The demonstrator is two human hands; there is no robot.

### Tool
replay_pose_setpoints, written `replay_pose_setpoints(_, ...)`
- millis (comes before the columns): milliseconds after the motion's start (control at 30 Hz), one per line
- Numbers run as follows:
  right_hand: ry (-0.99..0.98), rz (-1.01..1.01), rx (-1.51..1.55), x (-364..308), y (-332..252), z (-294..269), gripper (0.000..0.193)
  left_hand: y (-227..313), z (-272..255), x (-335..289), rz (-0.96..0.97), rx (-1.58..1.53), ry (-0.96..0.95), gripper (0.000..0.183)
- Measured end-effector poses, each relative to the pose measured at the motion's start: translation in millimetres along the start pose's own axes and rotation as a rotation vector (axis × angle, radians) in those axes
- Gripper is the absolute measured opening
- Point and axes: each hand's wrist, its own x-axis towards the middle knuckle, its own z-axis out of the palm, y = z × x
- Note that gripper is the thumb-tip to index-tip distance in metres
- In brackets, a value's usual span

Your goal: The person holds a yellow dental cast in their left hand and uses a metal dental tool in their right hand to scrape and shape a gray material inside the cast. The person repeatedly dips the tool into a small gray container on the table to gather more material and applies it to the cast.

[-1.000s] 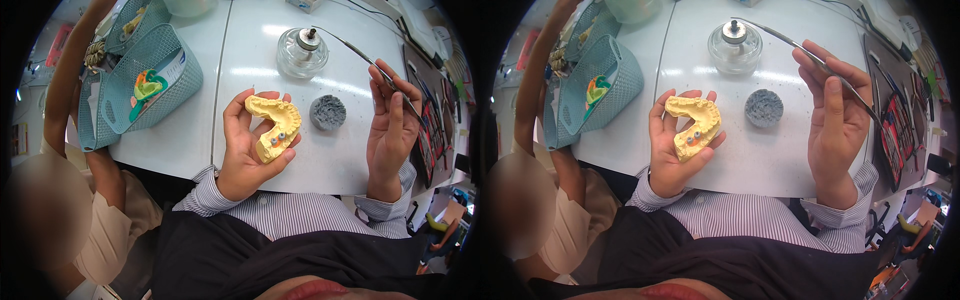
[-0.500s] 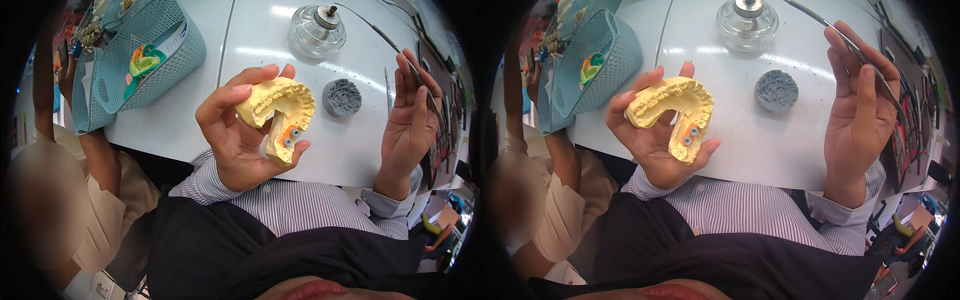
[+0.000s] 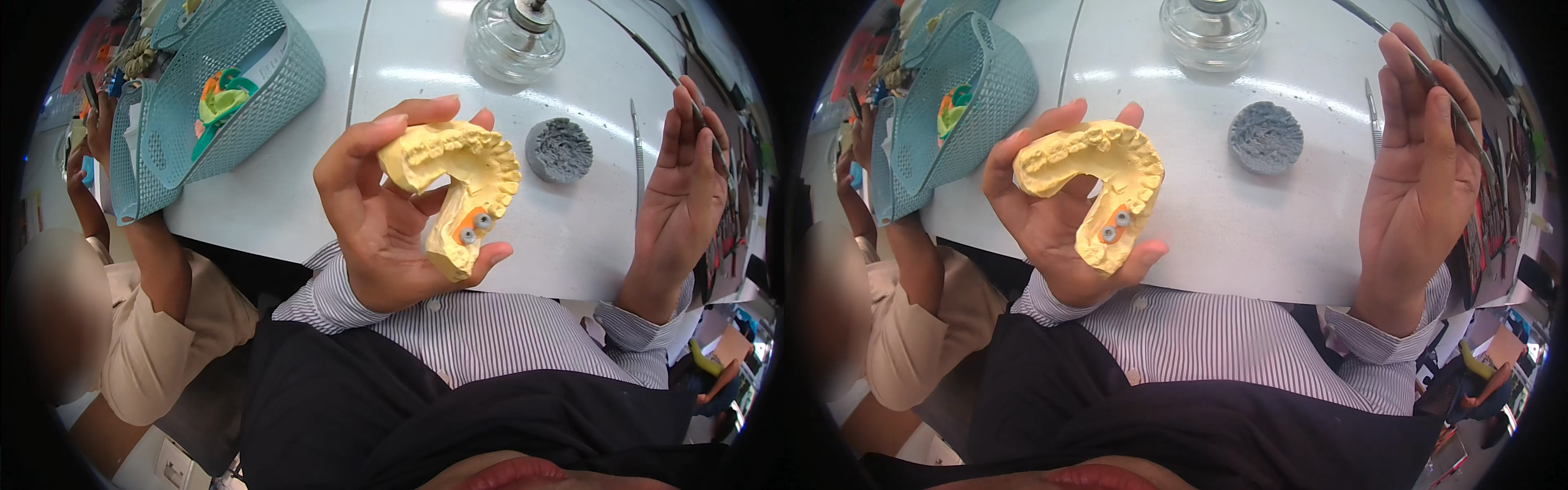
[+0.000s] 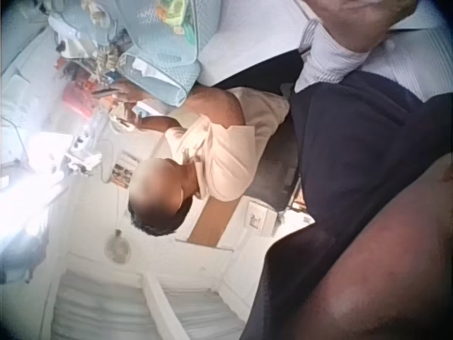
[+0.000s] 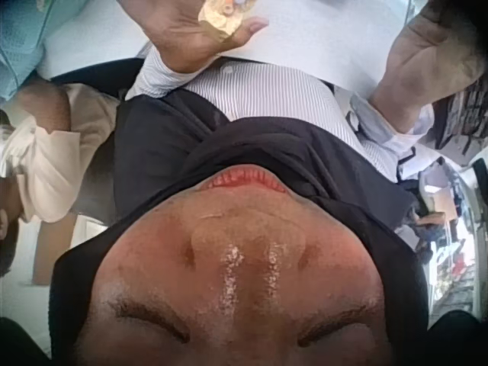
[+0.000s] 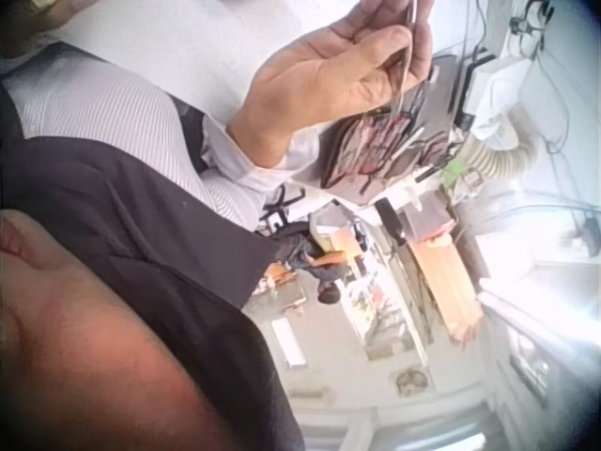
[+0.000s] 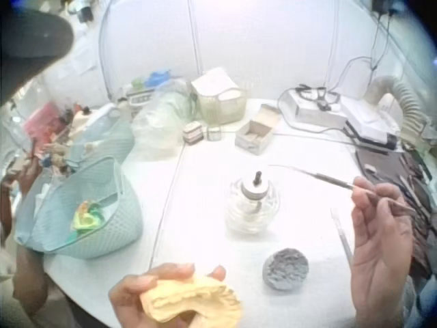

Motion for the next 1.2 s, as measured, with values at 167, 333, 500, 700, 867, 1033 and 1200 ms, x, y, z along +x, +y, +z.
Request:
replay_pose_setpoints(167, 0.045, -0.184, -0.105, 8.7, -12.6, -21.2, 0.02, 15.8, 3.6, -2.0, -0.461, -0.167, 0.153, 0.115)
replay_pose_setpoints(333, -0.094, -0.287, -0.446, 8.1, -13.9, -9.3, 0.014, 15.6, 5.5, -0.8, -0.543, -0.236, 0.14, 0.119)
replay_pose_setpoints(500, -0.119, -0.257, -0.512, 8.3, -9.3, -9.7, 0.014, 17.9, 0.9, 0.3, -0.66, -0.378, 0.118, 0.119)
replay_pose_setpoints(700, -0.125, -0.246, -0.555, 8.2, -11.2, -9.1, 0.013, 19.5, 0.1, 3.0, -0.711, -0.389, 0.064, 0.122)
replay_pose_setpoints(867, -0.121, -0.209, -0.555, 7.6, -10.7, -8.5, 0.013, 18.4, 0.8, 1.8, -0.7, -0.415, 0.085, 0.122)
replay_pose_setpoints(1033, -0.083, -0.115, -0.371, 6.0, -13.7, -9.4, 0.016, 17.1, 1.2, 3.0, -0.728, -0.549, 0.067, 0.117)
replay_pose_setpoints(1200, -0.229, -0.136, -0.093, 0.8, -20.5, -8.1, 0.02, 8.2, -3.0, 2.7, -0.78, -0.712, -0.148, 0.119)
